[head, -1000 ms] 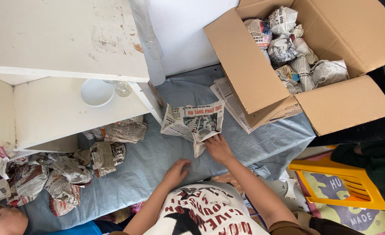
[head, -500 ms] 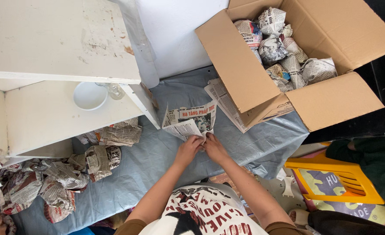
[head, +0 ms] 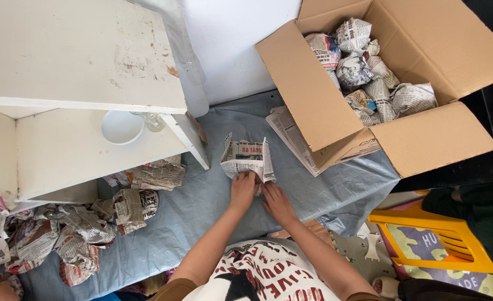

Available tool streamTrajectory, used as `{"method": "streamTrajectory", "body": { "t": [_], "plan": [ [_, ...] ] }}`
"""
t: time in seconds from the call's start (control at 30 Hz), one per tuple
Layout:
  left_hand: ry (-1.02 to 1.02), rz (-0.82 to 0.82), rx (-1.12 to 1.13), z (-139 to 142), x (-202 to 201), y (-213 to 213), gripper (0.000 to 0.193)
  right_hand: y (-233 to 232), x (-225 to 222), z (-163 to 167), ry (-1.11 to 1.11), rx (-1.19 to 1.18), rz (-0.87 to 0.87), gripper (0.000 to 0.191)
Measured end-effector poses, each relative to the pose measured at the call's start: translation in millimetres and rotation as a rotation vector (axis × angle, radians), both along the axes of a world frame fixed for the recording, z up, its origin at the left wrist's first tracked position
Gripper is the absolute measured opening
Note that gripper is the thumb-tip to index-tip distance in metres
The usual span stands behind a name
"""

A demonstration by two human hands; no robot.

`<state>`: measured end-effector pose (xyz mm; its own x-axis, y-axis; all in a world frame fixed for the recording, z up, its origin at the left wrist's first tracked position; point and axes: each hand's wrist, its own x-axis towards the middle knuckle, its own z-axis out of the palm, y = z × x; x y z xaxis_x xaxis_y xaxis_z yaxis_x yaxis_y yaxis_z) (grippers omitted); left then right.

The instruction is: The person wraps ceramic cups and bowls in sheets of newspaper, crumples the paper around each piece, and places the wrapped pieces into a cardboard box. The person also takes cups from a nearby shelf one at a time to wrap them.

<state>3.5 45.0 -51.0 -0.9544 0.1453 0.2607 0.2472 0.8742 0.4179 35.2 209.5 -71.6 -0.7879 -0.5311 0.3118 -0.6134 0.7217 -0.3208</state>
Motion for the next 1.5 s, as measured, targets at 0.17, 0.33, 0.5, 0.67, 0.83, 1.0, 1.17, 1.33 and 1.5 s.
{"method": "streamTrajectory", "body": {
  "t": [0.17,0.33,0.5,0.67,0.83,1.0,1.17,1.33,1.5],
  "plan": [
    [-0.132,0.139,0.283,4,0,8,0.039,-11,-6,-4,0.043,0.099,-0.068,0.063],
    [-0.083,0.216,0.836,-8,5,3,0.036,-15,-10,-9,-0.032,0.171,-0.130,0.032],
    [-0.361,0.336,1.135,-13,17,-9,0.058,-11,-20,-4,-0.180,0.031,-0.115,0.017],
    [-0.604,0.398,1.391,-4,11,-2,0.087,-3,-31,5,-0.174,-0.069,0.022,0.031],
    [-0.626,0.310,1.507,0,-2,-4,0.075,16,-37,7,-0.264,-0.111,0.103,0.028],
    [-0.470,0.350,1.321,2,-9,-4,0.034,24,-39,4,-0.322,-0.102,0.111,0.027],
    [-0.173,0.210,0.912,4,0,12,0.030,21,-43,8,-0.359,-0.005,0.071,0.025],
    [-0.108,0.047,0.286,5,20,18,0.027,17,-47,22,-0.452,0.081,0.038,0.024],
    [0.242,-0.140,0.147,-7,34,11,0.036,4,-54,15,-0.417,-0.071,0.015,0.032]
  ]
}}
